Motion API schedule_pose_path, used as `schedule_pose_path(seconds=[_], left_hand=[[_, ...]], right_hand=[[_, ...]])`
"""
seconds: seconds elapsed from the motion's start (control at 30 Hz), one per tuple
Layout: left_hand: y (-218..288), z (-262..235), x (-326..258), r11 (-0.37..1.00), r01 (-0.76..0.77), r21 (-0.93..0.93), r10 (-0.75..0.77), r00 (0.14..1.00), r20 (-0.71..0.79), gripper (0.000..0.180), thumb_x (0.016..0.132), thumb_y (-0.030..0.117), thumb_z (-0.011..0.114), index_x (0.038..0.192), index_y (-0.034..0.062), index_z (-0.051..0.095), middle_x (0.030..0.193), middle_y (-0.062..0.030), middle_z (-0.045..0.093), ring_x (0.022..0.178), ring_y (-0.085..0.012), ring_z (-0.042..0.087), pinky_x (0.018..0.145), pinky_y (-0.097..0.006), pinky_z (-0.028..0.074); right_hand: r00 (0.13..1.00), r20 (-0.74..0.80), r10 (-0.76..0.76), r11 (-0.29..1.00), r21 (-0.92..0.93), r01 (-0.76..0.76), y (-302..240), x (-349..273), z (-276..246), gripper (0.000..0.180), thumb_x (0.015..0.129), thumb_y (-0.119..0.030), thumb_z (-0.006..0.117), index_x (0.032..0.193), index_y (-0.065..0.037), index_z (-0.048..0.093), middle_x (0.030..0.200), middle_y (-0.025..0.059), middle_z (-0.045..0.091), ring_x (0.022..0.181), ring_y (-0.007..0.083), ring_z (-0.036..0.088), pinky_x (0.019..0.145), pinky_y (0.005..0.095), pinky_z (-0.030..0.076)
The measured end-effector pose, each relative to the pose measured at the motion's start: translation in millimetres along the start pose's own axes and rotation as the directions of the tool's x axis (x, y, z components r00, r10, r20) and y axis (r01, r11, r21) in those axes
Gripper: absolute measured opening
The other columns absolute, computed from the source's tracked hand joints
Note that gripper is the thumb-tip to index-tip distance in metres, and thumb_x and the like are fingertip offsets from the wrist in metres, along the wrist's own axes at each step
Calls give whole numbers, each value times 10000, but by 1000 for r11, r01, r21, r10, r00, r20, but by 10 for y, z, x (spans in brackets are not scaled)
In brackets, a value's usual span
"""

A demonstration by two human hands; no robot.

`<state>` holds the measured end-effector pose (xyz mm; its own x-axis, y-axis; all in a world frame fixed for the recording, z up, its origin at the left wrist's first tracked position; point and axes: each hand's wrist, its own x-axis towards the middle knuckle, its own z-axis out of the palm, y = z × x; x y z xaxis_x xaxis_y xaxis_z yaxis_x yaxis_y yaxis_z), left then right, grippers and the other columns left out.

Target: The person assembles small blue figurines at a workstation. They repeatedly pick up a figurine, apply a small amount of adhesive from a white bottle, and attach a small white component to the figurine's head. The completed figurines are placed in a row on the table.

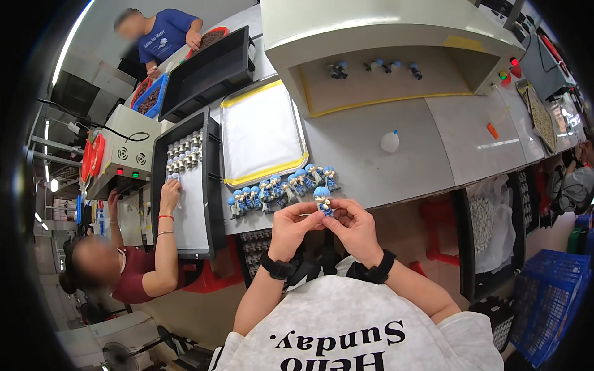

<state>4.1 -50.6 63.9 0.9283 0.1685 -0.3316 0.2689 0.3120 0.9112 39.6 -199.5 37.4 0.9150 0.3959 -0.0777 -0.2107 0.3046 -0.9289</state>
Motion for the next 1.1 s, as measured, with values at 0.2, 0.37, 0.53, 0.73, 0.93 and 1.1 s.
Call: schedule_pose_path(seconds=[0.2,0.37,0.53,0.73,0.93,1.1], left_hand=[[-117,40,27,986,-61,153,55,998,44,208,873,36,597,1054,-64,624,908,-80,653,767,-132,637,691,-243,547],[-72,124,70,755,-341,561,314,938,147,167,867,6,564,1015,-47,620,777,-94,598,664,-178,610,599,-272,496],[-126,209,119,454,-453,768,544,823,164,119,817,-13,578,930,-42,602,745,-151,544,605,-289,547,542,-339,425],[-62,255,88,471,-413,779,472,865,172,123,812,11,589,930,-20,601,769,-156,541,670,-344,554,579,-395,446],[-70,271,118,452,-437,778,520,837,169,116,808,-3,593,919,-26,619,744,-134,548,594,-282,537,546,-343,432],[-46,256,133,419,-444,792,509,837,200,124,800,-9,595,921,-19,615,732,-130,531,602,-298,537,540,-356,430]], right_hand=[[997,-53,59,998,-27,-61,5,-40,-69,326,821,11,654,1127,71,561,992,95,625,849,121,611,762,236,530],[991,-111,76,997,31,-73,57,-41,-90,301,828,16,643,1116,68,573,980,86,629,846,115,610,746,230,528],[993,-117,14,994,-105,-26,142,-2,-222,303,826,-45,666,1105,42,582,942,65,623,807,93,592,700,211,506],[789,-473,-393,739,-673,-35,252,804,-1248,675,702,-140,769,1260,6,418,1200,135,482,1035,207,514,839,326,461],[918,-234,-320,651,-758,33,238,1325,-1561,659,681,-177,789,1224,15,467,1138,131,570,976,189,558,819,314,463],[943,-295,-153,758,-647,-79,147,1384,-1525,472,732,-160,749,1124,21,558,934,78,644,824,152,598,738,259,465]])
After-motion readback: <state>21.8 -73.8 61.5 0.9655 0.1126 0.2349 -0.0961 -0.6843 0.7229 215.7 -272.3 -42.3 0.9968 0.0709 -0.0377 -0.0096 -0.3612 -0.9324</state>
